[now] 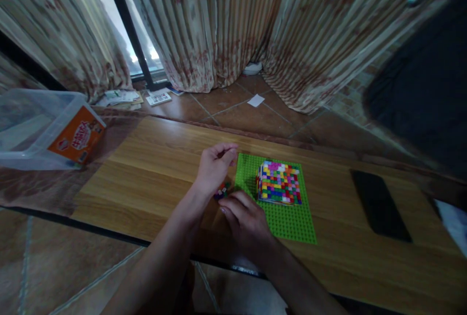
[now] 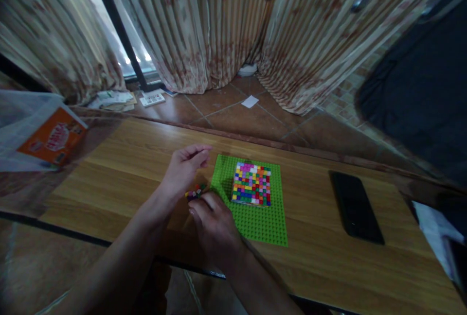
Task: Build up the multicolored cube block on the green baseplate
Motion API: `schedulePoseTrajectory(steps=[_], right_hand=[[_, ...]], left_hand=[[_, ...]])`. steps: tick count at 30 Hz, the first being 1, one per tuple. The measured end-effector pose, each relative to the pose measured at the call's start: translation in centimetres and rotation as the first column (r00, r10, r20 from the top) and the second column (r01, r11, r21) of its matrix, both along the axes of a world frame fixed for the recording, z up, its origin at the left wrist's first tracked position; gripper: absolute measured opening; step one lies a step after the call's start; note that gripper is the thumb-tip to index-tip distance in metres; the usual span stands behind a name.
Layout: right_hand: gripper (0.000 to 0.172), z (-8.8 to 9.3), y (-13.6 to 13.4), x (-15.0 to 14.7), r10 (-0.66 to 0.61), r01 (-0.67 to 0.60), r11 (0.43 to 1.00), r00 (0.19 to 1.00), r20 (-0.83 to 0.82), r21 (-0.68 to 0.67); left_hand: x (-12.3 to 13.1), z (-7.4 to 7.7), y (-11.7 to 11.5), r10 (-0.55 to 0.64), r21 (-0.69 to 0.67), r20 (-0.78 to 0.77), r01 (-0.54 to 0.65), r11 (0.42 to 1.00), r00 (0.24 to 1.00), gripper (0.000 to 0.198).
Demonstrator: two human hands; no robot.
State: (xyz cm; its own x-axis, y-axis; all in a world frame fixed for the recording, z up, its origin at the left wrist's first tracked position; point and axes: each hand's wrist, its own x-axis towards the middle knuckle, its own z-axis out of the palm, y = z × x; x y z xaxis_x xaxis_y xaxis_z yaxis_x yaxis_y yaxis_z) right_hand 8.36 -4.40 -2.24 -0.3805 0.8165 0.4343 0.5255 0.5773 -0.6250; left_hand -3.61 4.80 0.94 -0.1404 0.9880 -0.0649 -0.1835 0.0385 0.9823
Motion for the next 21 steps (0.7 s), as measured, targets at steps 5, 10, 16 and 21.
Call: schedulePoseTrajectory(steps=[5, 10, 16, 21], right_hand=[[0.020, 2.4, 0.3, 1.6, -0.023, 0.030, 0.998, 0.990, -0.138, 0.047], [0.015, 4.5, 1.5, 5.1, -0.249, 0.267, 0.958, 0.956, -0.156, 0.106], [0.015, 4.1, 3.8, 8.4, -0.417, 0.427, 0.901, 0.902, -0.116, 0.080], [0.014, 3.5, 4.7, 8.2, -0.426, 0.429, 0.899, 0.903, -0.052, 0.091]], left_hand=[[0.1, 0.1, -0.1, -0.015, -0.019, -0.010, 0.014, 1.000, 1.000, 0.021], [0.5, -0.2, -0.2, -0.034, -0.016, -0.013, 0.034, 0.999, 0.999, 0.018], [1.0, -0.9, -0.1, -0.073, 0.006, -0.051, 0.074, 0.997, 0.996, 0.021], [1.5, -1.1, -0.4, -0.111, -0.028, -0.055, 0.109, 0.994, 0.992, 0.022]])
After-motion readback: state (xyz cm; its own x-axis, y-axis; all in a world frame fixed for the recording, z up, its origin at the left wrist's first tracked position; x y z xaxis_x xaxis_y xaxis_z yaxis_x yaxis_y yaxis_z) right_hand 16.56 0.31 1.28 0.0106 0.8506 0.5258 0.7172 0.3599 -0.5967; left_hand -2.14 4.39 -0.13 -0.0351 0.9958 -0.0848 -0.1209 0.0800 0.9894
